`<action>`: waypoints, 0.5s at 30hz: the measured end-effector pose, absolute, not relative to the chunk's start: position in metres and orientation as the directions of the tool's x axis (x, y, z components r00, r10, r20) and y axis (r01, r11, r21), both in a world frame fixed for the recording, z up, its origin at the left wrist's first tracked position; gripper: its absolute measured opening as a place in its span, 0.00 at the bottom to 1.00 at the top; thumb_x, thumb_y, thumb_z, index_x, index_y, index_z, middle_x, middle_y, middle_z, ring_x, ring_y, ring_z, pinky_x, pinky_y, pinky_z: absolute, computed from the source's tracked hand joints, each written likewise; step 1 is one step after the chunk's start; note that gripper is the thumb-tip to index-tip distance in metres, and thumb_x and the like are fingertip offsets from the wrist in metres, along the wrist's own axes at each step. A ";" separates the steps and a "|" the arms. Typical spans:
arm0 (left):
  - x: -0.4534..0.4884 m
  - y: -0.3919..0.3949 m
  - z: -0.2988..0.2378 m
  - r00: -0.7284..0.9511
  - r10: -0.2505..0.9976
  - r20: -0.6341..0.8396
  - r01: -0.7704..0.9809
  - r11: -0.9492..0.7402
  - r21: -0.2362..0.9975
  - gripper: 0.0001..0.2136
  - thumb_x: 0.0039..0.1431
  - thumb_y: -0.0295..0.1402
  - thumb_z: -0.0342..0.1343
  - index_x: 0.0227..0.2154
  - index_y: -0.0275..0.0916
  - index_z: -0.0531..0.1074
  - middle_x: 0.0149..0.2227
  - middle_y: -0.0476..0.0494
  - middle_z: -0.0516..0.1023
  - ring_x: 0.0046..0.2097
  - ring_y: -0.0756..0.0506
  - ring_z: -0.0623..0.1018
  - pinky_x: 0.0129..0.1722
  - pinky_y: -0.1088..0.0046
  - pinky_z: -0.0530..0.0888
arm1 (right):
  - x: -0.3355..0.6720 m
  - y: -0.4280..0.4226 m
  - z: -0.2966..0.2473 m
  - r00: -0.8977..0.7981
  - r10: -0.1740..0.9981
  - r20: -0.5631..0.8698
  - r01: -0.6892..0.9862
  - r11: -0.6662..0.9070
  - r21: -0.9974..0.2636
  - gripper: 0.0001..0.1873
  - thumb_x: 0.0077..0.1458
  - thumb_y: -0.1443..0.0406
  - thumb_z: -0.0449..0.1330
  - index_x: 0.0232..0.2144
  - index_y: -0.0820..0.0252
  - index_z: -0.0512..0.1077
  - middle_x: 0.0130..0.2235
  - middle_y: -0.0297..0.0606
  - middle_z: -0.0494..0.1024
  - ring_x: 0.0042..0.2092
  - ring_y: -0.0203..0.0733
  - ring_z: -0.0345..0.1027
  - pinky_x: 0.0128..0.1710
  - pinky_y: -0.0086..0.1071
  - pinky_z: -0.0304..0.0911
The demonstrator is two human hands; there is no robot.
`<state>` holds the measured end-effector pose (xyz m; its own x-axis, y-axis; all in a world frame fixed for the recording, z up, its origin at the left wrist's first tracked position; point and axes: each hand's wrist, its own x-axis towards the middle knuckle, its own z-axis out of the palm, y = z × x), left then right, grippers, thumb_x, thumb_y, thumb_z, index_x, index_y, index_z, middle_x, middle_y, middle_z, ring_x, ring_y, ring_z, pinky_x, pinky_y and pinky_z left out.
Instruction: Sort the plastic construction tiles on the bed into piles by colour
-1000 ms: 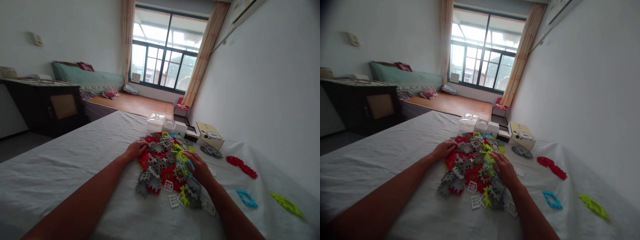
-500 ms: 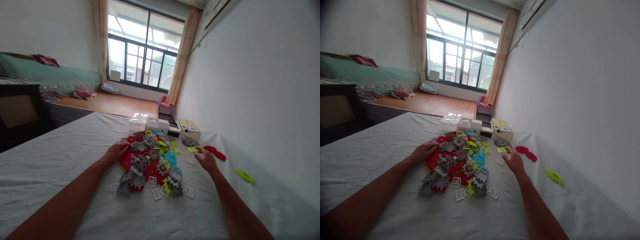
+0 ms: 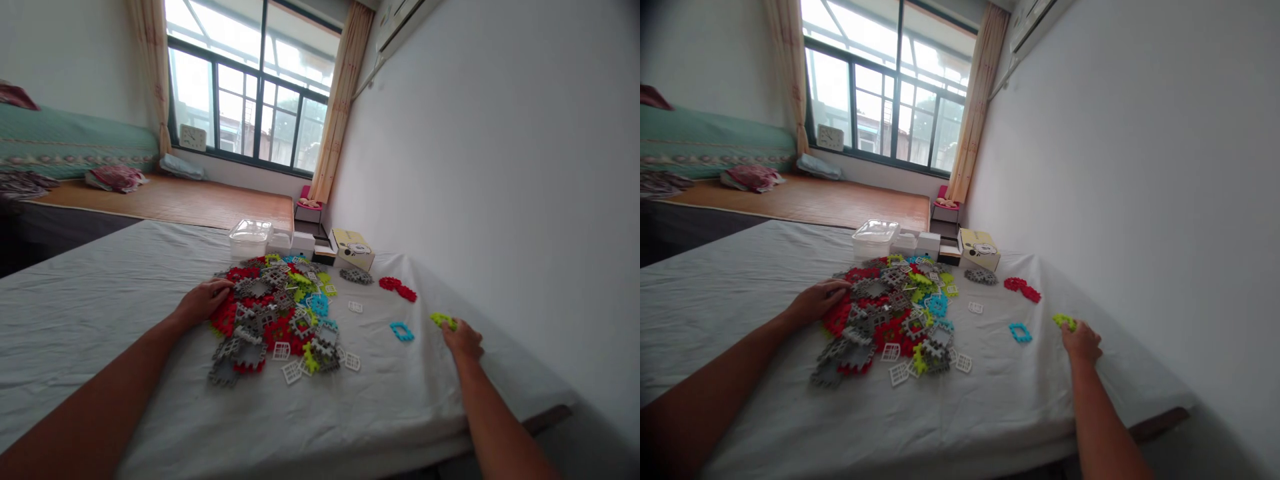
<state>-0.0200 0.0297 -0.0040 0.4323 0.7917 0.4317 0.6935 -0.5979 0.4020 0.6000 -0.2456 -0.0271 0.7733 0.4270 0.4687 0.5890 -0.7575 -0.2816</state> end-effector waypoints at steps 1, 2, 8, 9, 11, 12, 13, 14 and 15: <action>-0.020 0.029 -0.004 0.431 0.793 0.431 0.691 -0.597 0.408 0.18 0.53 0.43 0.44 0.38 0.43 0.75 0.44 0.46 0.77 0.46 0.44 0.74 0.48 0.71 0.68 | 0.598 -0.246 -0.027 0.745 0.444 0.499 0.621 -0.735 -0.274 0.22 0.52 0.56 0.47 0.44 0.61 0.69 0.43 0.54 0.73 0.45 0.61 0.64 0.36 0.53 0.61; -0.020 0.028 -0.004 0.429 0.794 0.430 0.688 -0.596 0.414 0.18 0.53 0.43 0.44 0.39 0.43 0.74 0.44 0.46 0.76 0.46 0.45 0.74 0.49 0.71 0.68 | 0.595 -0.245 -0.026 0.711 0.461 0.531 0.656 -0.707 -0.264 0.21 0.52 0.58 0.47 0.44 0.60 0.69 0.44 0.54 0.72 0.46 0.60 0.64 0.38 0.52 0.60; -0.019 0.025 -0.005 0.431 0.788 0.440 0.678 -0.604 0.419 0.17 0.55 0.41 0.44 0.38 0.41 0.74 0.43 0.44 0.76 0.45 0.45 0.74 0.48 0.70 0.68 | 0.527 -0.201 -0.001 0.367 0.658 0.658 0.922 -0.351 -0.163 0.20 0.53 0.61 0.48 0.46 0.60 0.67 0.46 0.47 0.72 0.49 0.51 0.63 0.48 0.45 0.57; -0.019 0.025 -0.005 0.431 0.787 0.442 0.676 -0.606 0.420 0.17 0.54 0.41 0.44 0.38 0.42 0.75 0.43 0.45 0.76 0.45 0.45 0.74 0.48 0.70 0.68 | 0.503 -0.190 0.005 0.256 0.716 0.650 0.966 -0.211 -0.149 0.20 0.53 0.60 0.48 0.47 0.61 0.67 0.45 0.46 0.73 0.48 0.49 0.63 0.49 0.44 0.57; -0.019 0.025 -0.005 0.429 0.784 0.449 0.672 -0.609 0.421 0.16 0.54 0.40 0.45 0.38 0.42 0.75 0.43 0.45 0.77 0.45 0.45 0.74 0.48 0.70 0.68 | 0.447 -0.169 0.018 0.055 0.816 0.575 0.984 0.053 -0.170 0.19 0.54 0.59 0.49 0.46 0.59 0.68 0.44 0.43 0.74 0.47 0.46 0.65 0.49 0.41 0.58; -0.019 0.024 -0.005 0.430 0.781 0.453 0.670 -0.613 0.419 0.16 0.54 0.40 0.45 0.38 0.42 0.75 0.42 0.45 0.77 0.45 0.45 0.74 0.48 0.70 0.68 | 0.420 -0.159 0.022 -0.029 0.852 0.523 0.970 0.151 -0.191 0.19 0.54 0.58 0.50 0.45 0.58 0.69 0.44 0.42 0.74 0.47 0.46 0.64 0.49 0.40 0.58; -0.019 0.024 -0.005 0.432 0.777 0.458 0.670 -0.616 0.414 0.16 0.54 0.40 0.45 0.38 0.42 0.75 0.42 0.45 0.77 0.45 0.45 0.74 0.48 0.70 0.68 | 0.394 -0.150 0.025 -0.098 0.875 0.474 0.951 0.223 -0.215 0.19 0.54 0.57 0.51 0.46 0.57 0.69 0.45 0.42 0.74 0.48 0.45 0.64 0.49 0.39 0.58; -0.019 0.023 -0.005 0.433 0.774 0.462 0.671 -0.619 0.408 0.16 0.54 0.40 0.45 0.38 0.41 0.75 0.42 0.45 0.77 0.45 0.45 0.74 0.48 0.71 0.68 | 0.372 -0.142 0.026 -0.146 0.890 0.432 0.933 0.270 -0.239 0.20 0.54 0.57 0.52 0.47 0.57 0.69 0.45 0.41 0.74 0.48 0.45 0.64 0.49 0.39 0.59; -0.020 0.023 -0.006 0.434 0.773 0.464 0.673 -0.620 0.404 0.16 0.54 0.40 0.45 0.38 0.41 0.75 0.42 0.45 0.77 0.45 0.45 0.74 0.48 0.71 0.68 | 0.355 -0.135 0.025 -0.181 0.900 0.396 0.919 0.298 -0.259 0.21 0.54 0.57 0.53 0.48 0.56 0.68 0.47 0.42 0.73 0.49 0.46 0.63 0.49 0.39 0.58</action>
